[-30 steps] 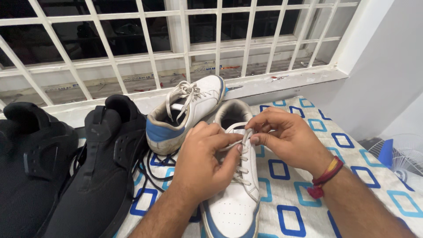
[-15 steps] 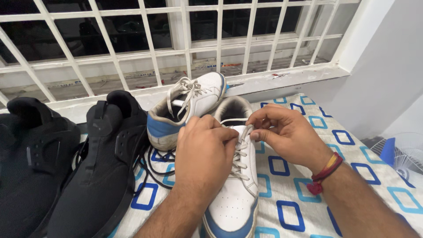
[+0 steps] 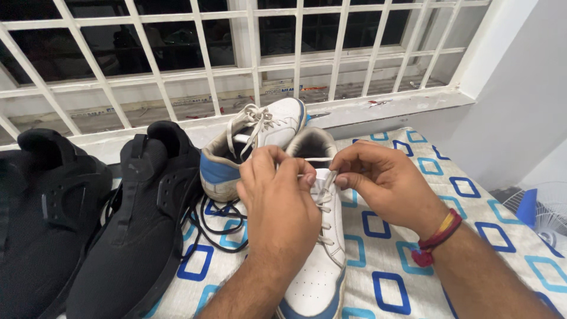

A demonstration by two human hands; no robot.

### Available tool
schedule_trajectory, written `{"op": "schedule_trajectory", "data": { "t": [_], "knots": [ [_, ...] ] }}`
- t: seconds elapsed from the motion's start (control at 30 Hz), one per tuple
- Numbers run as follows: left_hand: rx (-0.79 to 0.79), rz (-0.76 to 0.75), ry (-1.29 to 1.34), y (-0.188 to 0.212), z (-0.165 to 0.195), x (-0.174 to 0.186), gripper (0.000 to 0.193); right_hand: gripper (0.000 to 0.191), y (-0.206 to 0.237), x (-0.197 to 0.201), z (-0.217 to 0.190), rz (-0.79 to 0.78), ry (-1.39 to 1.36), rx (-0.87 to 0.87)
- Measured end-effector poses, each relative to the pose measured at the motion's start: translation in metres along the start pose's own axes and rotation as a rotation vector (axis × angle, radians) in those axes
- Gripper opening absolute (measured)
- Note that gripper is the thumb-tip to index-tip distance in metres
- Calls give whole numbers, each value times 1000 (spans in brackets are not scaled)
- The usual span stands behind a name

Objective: The person removes the laces from a white sneaker and then re-laces it by threading the laces through the eyelets and tying a knot. They then move to a black sneaker and begin threading its laces through the eyelets.

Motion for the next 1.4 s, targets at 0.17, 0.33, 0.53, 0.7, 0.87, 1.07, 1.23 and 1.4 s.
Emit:
{"op": "schedule_trajectory", "data": {
  "t": [0.17, 0.33, 0.53, 0.7, 0.87, 1.07, 1.23, 1.4],
  "knots": [
    [-39, -24, -1, -1, -4, -3, 10, 20, -1, 1, 2, -20, -49, 17],
    [-66, -66, -51, 0, -5, -6, 11, 24, -2, 3, 4, -9, -38, -17],
    [-26, -106, 12, -2, -4, -7, 10, 22, -3, 2, 5, 11, -17, -22],
    [56, -142, 113, -5, -6, -7, 12, 23, -2, 0, 4, 7, -24, 6],
    [90, -177, 125, -6, -8, -9, 13, 23, -1, 0, 2, 42, 74, -24],
    [153, -170, 203, -7, -11, -8, 15, 17, 1, 5, -10, -66, 27, 116],
    [110, -129, 211, -4, -9, -5, 15, 5, 3, 1, -16, -18, 167, 103],
    [-39, -72, 137, 1, -8, 5, 48, 9, 3, 12, -17, -65, 285, 12]
  ]
}}
Point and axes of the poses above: each hand's wrist, its own y-axis away from the middle knuckle, its own x-axis out of the back of the hand, z = x × y, the point moved 1 cm from there along -y, towards the middle knuckle, and after that the axes turned 7 degrees about z, right-handed, at the moved point
